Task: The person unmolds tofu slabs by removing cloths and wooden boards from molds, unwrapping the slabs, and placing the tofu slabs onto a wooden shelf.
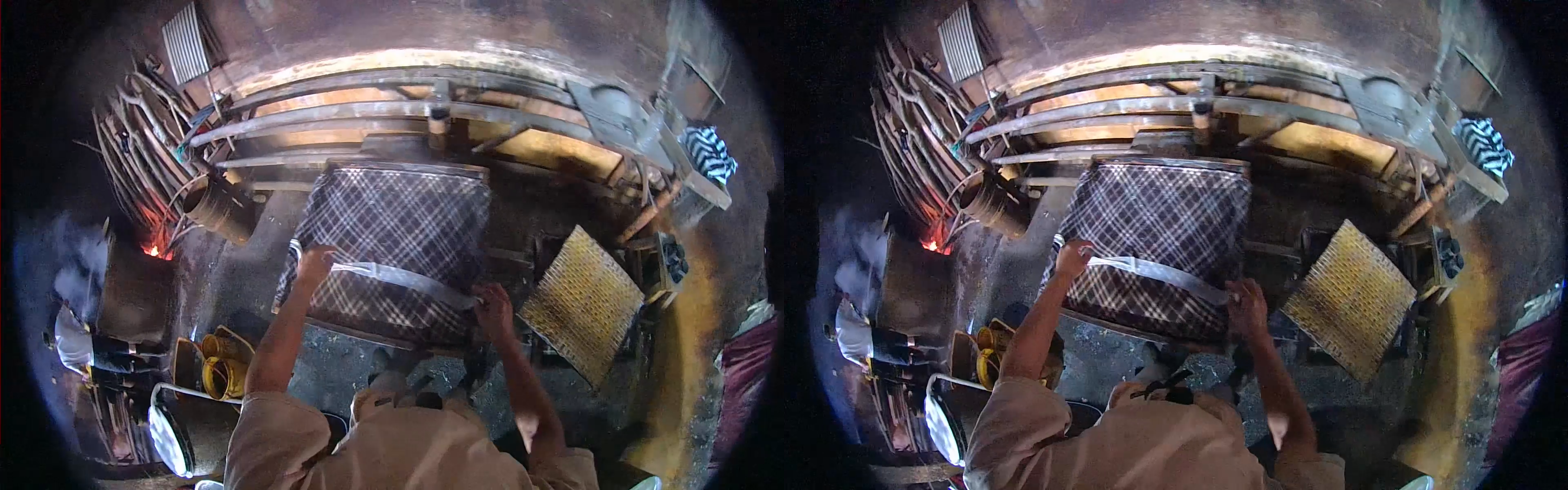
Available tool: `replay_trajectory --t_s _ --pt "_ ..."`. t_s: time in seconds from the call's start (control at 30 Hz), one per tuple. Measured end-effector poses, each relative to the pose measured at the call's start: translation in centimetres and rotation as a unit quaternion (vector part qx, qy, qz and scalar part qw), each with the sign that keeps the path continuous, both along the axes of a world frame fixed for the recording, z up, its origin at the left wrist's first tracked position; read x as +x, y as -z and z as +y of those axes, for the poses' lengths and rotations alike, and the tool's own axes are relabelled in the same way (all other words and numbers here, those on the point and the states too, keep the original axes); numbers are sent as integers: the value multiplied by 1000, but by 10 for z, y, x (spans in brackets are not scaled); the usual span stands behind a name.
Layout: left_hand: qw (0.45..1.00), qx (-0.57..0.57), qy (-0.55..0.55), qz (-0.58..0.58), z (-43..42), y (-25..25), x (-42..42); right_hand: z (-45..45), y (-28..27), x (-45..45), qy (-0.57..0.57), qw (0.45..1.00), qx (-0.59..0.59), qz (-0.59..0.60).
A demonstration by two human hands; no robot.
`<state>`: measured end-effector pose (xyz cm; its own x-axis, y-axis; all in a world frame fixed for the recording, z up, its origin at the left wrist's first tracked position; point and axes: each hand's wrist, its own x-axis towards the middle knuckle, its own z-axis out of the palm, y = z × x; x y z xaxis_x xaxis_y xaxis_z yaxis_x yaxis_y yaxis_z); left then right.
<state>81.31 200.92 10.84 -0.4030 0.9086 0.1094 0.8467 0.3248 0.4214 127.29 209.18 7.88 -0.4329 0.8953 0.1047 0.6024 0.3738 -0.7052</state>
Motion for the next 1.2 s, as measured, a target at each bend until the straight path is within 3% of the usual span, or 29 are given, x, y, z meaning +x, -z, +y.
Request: replay_trajectory --t_s 0.03,0.07,0.13,0.17,0.27,0.33,0.37,0.43,0.47,0.53,0.6,0.67,0.73,0.8,0.83,0.9,0.93,1.0,1.03,1.07,1.1,1.17,1.2 --pt "999 -4 25 42 -10 12 -38 0 -7 -26 -53 992 96 -68" --pt "999 -3 22 38 -19 30 -66 -1 1 -43 -56 991 97 -71" --pt "982 -31 57 179 -35 51 -117 -1 29 -44 -96 953 177 -227" --pt "984 -63 90 139 -41 31 -118 -1 43 -42 -109 932 204 -278" --pt "979 -56 125 150 -50 23 -135 -4 43 -53 -90 941 293 -142" --pt "976 -29 163 141 -47 49 -159 -3 -14 -79 -121 911 102 -381" --pt "970 -10 174 169 -41 56 -163 1 -10 -81 -117 910 100 -385" --pt "968 -20 181 171 -36 66 -173 24 7 -60 -105 969 16 -221" --pt "973 -49 176 143 -36 69 -176 37 22 -50 -20 985 -63 -158" --pt "981 -53 150 113 -29 60 -173 61 -19 -47 -49 984 -23 -172" --pt "985 -52 127 101 -21 60 -175 71 -116 -88 -90 972 -41 -214" --pt "951 -18 222 214 -18 34 -177 104 -121 -84 -1 967 32 -253" --pt "953 -18 236 190 -14 45 -190 144 -130 -74 37 950 134 -280" --pt "945 -62 264 183 -3 25 -189 197 -123 -55 111 878 268 -380" --pt "944 -62 265 186 8 29 -195 201 -138 -64 113 879 267 -378" --pt "953 -231 148 131 37 38 -210 215 -169 -76 238 876 244 -341" --pt "953 -230 147 134 53 31 -215 244 -154 -64 238 877 245 -339" --pt "970 -209 -99 80 89 11 -229 309 -102 -26 332 851 172 -370" --pt "957 -127 -123 -228 108 31 -257 286 -150 -69 398 905 -153 -7" --pt "915 -81 -124 -376 127 35 -267 299 -129 -57 236 923 -230 199" --pt "848 -38 -135 -512 146 39 -278 303 -131 -72 256 900 -261 236" --pt "764 73 -39 -640 193 -15 -269 318 -149 -113 273 875 -290 275" --pt "709 124 8 -695 218 -30 -269 325 -157 -127 225 862 -262 370"
